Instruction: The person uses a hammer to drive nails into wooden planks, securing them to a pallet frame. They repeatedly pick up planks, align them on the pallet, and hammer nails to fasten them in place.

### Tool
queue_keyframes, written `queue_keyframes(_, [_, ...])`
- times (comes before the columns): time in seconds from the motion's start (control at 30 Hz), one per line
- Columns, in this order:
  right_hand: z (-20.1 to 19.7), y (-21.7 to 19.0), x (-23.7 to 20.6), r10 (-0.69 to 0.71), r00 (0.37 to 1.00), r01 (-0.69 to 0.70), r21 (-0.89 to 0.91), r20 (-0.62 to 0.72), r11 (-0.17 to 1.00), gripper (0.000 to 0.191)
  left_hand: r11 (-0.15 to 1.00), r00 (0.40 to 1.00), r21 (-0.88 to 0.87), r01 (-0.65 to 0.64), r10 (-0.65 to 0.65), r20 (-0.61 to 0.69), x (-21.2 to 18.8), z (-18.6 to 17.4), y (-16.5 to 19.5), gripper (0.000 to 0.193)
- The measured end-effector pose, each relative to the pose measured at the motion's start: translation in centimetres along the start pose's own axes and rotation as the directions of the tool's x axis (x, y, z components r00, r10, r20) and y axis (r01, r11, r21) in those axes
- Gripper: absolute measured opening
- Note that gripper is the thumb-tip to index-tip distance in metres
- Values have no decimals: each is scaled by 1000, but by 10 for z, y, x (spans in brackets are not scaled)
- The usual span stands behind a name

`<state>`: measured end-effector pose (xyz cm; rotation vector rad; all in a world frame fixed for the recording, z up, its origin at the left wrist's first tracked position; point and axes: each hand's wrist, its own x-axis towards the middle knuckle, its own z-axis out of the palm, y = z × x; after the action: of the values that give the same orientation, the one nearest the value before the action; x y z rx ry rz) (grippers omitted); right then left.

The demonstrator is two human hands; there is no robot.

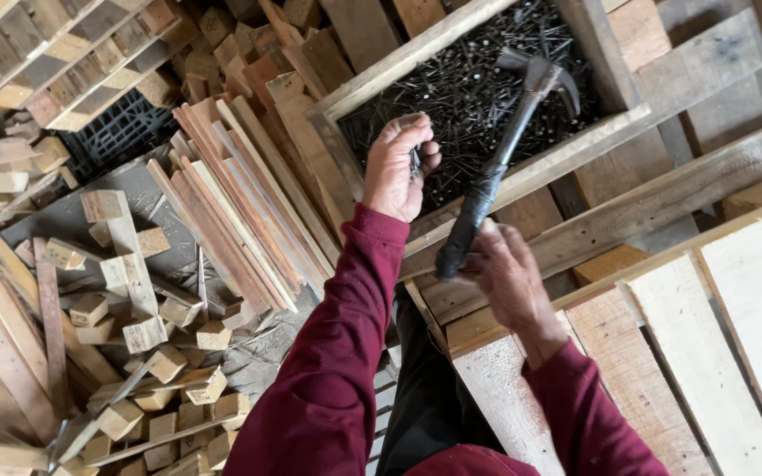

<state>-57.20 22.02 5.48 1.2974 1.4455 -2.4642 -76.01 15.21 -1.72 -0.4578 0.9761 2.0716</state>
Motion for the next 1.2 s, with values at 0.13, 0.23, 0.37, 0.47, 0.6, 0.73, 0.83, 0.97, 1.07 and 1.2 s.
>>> queue_keyframes(0.13, [6, 17, 11, 162, 987, -157, 345, 14, 925, 43, 994, 997, -99, 48, -43, 58, -5, 1, 2, 7])
queue_keyframes(0.23, [1, 1, 29, 147, 987, -162, 495, 69, 854, 38, 999, 997, -40, 19, -16, 75, -15, 3, 5, 8])
queue_keyframes(0.37, [-17, -34, 32, 2, 973, -149, 623, 230, 768, 27, 996, 985, -87, 12, 4, 174, -32, 7, 7, 10])
queue_keyframes(0.47, [-45, -38, -7, -16, 971, -113, 520, 237, 847, 31, 989, 952, -127, 82, -40, 305, -56, 13, -3, 8])
queue_keyframes(0.6, [-116, -8, -117, -70, 996, 75, 134, -47, 988, 31, 982, 903, -72, 173, -129, 411, -117, 31, -53, 11])
queue_keyframes(0.73, [-202, 37, -237, -128, 933, 156, 59, -336, 986, 36, 938, 757, 217, 269, -346, 555, -187, 61, -149, 16])
queue_keyframes(0.83, [-259, 90, -341, -96, 791, 144, 30, -605, 989, 37, 810, 580, 373, 453, -586, 567, -242, 82, -244, 18])
queue_keyframes(0.97, [-312, 186, -457, 48, 591, 122, 148, -805, 981, 32, 648, 396, 566, 510, -760, 515, -324, 107, -378, 20])
queue_keyframes(1.07, [-348, 256, -520, -21, 453, 323, 143, -891, 936, 27, 602, 360, 633, 486, -798, 483, -390, 126, -477, 14])
queue_keyframes(1.2, [-398, 330, -589, 153, 393, 293, 281, -907, 914, 32, 519, 405, 747, 417, -841, 358, -468, 143, -618, 12])
